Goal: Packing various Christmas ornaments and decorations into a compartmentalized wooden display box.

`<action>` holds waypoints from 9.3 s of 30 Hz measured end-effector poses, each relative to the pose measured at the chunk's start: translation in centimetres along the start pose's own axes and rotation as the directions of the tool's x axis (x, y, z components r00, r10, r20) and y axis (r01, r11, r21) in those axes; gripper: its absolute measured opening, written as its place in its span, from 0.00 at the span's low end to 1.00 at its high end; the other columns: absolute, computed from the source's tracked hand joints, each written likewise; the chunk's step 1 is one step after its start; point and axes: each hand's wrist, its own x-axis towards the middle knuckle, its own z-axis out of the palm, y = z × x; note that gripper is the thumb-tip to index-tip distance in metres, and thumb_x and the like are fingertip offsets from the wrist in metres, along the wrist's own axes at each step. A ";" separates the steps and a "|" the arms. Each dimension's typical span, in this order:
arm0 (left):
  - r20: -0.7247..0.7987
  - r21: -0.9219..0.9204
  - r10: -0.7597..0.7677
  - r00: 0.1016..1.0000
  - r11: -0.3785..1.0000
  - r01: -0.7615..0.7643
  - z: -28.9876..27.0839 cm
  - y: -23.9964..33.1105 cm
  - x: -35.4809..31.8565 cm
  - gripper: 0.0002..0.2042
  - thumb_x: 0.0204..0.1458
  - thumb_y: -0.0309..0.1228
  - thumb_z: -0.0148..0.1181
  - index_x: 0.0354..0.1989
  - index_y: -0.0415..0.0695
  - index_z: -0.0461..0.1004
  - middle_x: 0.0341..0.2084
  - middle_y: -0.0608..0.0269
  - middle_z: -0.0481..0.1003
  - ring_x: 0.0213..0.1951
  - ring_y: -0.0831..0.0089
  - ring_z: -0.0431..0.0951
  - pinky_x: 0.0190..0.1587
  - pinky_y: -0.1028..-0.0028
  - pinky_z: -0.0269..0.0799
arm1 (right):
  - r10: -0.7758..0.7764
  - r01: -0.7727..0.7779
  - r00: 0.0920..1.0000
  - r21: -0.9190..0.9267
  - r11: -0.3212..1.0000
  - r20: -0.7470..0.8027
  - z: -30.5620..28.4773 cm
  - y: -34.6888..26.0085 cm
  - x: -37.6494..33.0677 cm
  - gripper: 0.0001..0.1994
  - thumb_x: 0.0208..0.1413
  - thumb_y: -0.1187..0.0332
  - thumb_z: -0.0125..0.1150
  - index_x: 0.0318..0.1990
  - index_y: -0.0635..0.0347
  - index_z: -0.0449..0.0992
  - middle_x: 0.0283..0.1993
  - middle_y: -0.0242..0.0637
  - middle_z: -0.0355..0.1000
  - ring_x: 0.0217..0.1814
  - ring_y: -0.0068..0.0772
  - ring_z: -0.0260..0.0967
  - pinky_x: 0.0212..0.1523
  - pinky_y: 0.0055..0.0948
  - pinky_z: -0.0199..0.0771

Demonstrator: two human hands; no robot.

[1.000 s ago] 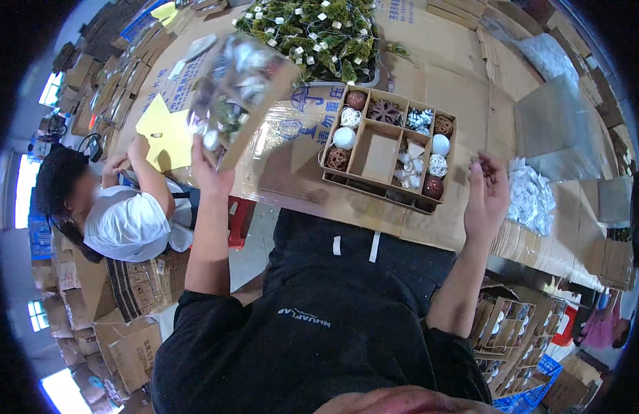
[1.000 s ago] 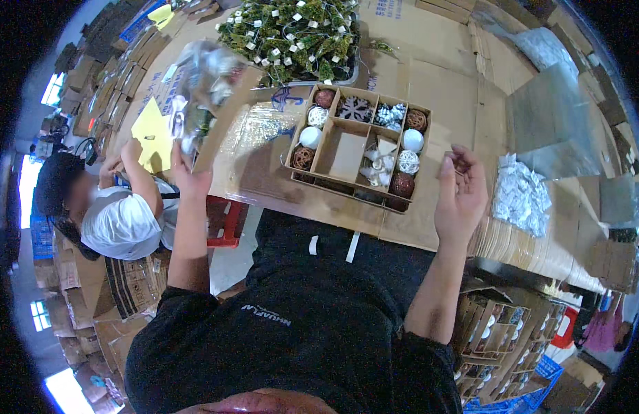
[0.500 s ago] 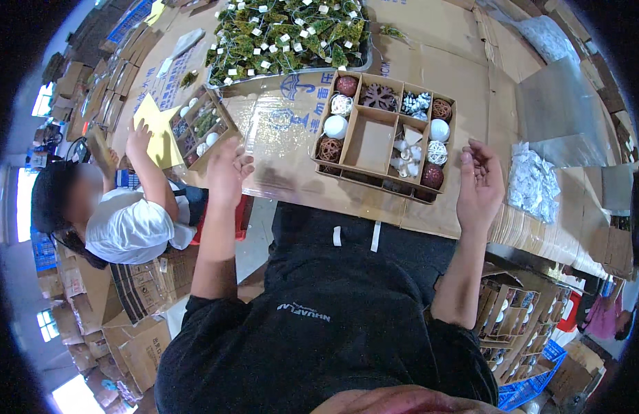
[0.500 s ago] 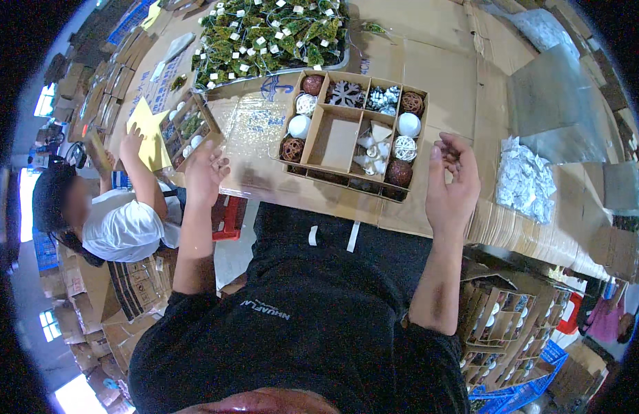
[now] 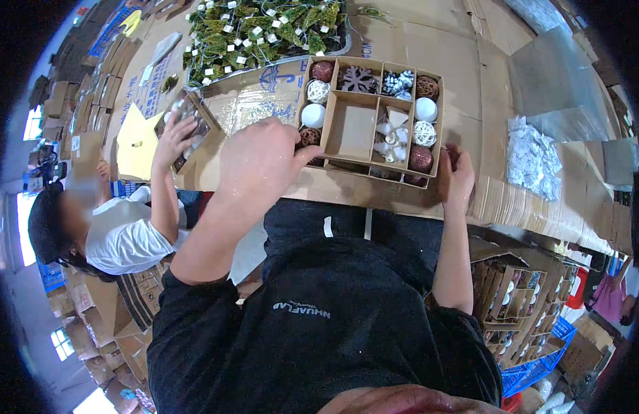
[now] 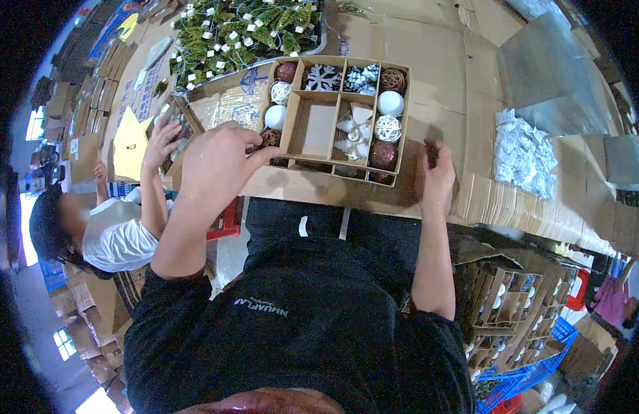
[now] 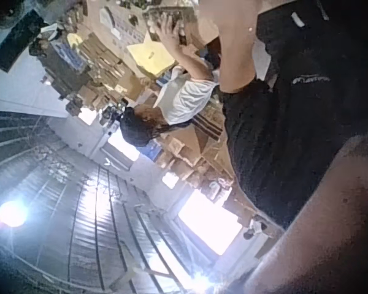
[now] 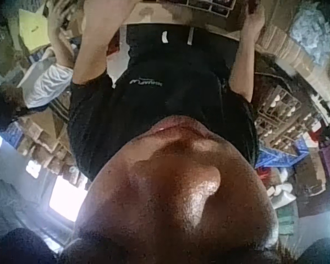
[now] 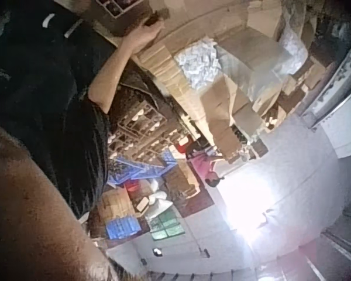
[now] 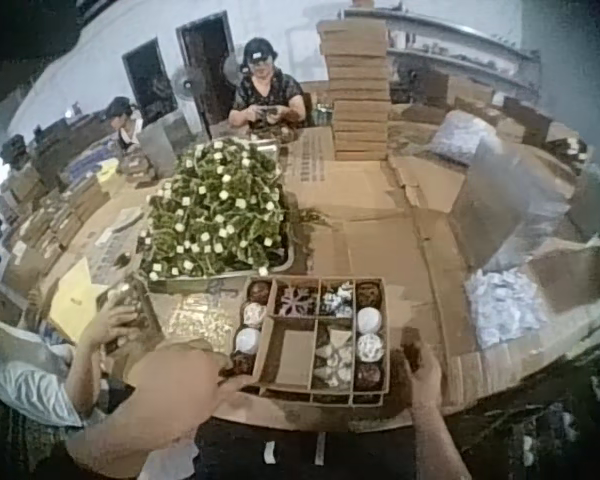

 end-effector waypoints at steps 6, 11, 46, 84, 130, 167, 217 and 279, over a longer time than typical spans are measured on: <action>0.059 0.013 -0.007 0.998 1.000 0.006 -0.4 0.1 1.2 0.18 0.51 0.44 0.63 0.26 0.38 0.79 0.27 0.47 0.78 0.32 0.52 0.81 0.34 0.59 0.77 | 0.157 -0.200 0.977 0.381 0.903 0.141 -0.5 -0.2 0.7 0.09 0.62 0.71 0.58 0.46 0.67 0.74 0.39 0.38 0.76 0.41 0.23 0.72 0.43 0.24 0.71; 0.020 -0.009 0.038 0.999 0.999 -0.038 0.2 -0.2 1.5 0.18 0.49 0.43 0.64 0.26 0.36 0.79 0.24 0.48 0.78 0.32 0.52 0.81 0.35 0.58 0.77 | 0.163 -0.196 0.981 0.488 0.850 0.110 -0.4 0.0 0.9 0.10 0.63 0.72 0.57 0.47 0.70 0.73 0.39 0.38 0.76 0.39 0.24 0.73 0.41 0.25 0.73; -0.107 -0.081 -0.058 0.993 0.995 0.049 -1.4 0.7 0.0 0.10 0.49 0.40 0.66 0.32 0.47 0.80 0.31 0.58 0.75 0.33 0.57 0.79 0.35 0.61 0.75 | 0.168 -0.394 0.919 0.855 0.337 0.357 -3.2 0.5 1.4 0.13 0.67 0.73 0.48 0.54 0.70 0.66 0.41 0.40 0.72 0.40 0.28 0.70 0.42 0.25 0.71; 0.073 -0.462 -0.031 0.997 0.885 0.061 0.3 -2.6 2.0 0.11 0.53 0.33 0.62 0.40 0.40 0.80 0.36 0.52 0.78 0.41 0.55 0.78 0.45 0.64 0.72 | 0.134 -0.363 0.932 0.885 0.292 0.338 -3.0 1.0 1.2 0.12 0.67 0.73 0.47 0.54 0.69 0.66 0.41 0.40 0.72 0.41 0.29 0.71 0.40 0.26 0.73; 0.006 -0.831 -0.336 0.942 0.523 0.192 -5.3 -20.8 25.0 0.11 0.51 0.36 0.59 0.24 0.41 0.77 0.17 0.62 0.74 0.21 0.71 0.74 0.22 0.69 0.67 | 0.125 -0.340 0.940 0.911 0.232 0.318 -3.3 1.8 1.2 0.11 0.66 0.72 0.48 0.51 0.67 0.68 0.39 0.38 0.71 0.38 0.28 0.68 0.41 0.25 0.69; -0.223 -0.972 -0.269 0.937 -0.017 -0.236 -13.9 -19.0 24.7 0.06 0.56 0.30 0.56 0.32 0.40 0.74 0.17 0.68 0.66 0.21 0.72 0.68 0.25 0.70 0.66 | 0.154 -0.328 0.940 0.930 0.164 0.304 -3.3 0.9 1.1 0.10 0.65 0.74 0.48 0.50 0.68 0.69 0.39 0.40 0.71 0.38 0.28 0.69 0.41 0.25 0.71; -0.273 -0.945 -0.157 0.949 0.228 -0.234 -12.5 -18.1 22.3 0.20 0.60 0.28 0.55 0.59 0.39 0.63 0.40 0.62 0.78 0.41 0.75 0.78 0.42 0.78 0.71 | 0.147 -0.421 0.902 0.902 0.091 0.406 -3.6 1.5 2.1 0.19 0.66 0.66 0.49 0.60 0.66 0.63 0.41 0.39 0.70 0.40 0.29 0.66 0.42 0.26 0.67; -0.148 -0.987 0.671 0.726 -0.059 -0.147 0.1 6.4 -1.0 0.15 0.59 0.27 0.59 0.52 0.36 0.69 0.43 0.63 0.74 0.46 0.76 0.73 0.50 0.73 0.70 | -0.357 -0.157 0.853 0.839 0.521 0.381 -11.8 -25.4 1.4 0.06 0.61 0.75 0.55 0.41 0.70 0.73 0.36 0.41 0.75 0.38 0.26 0.72 0.40 0.24 0.72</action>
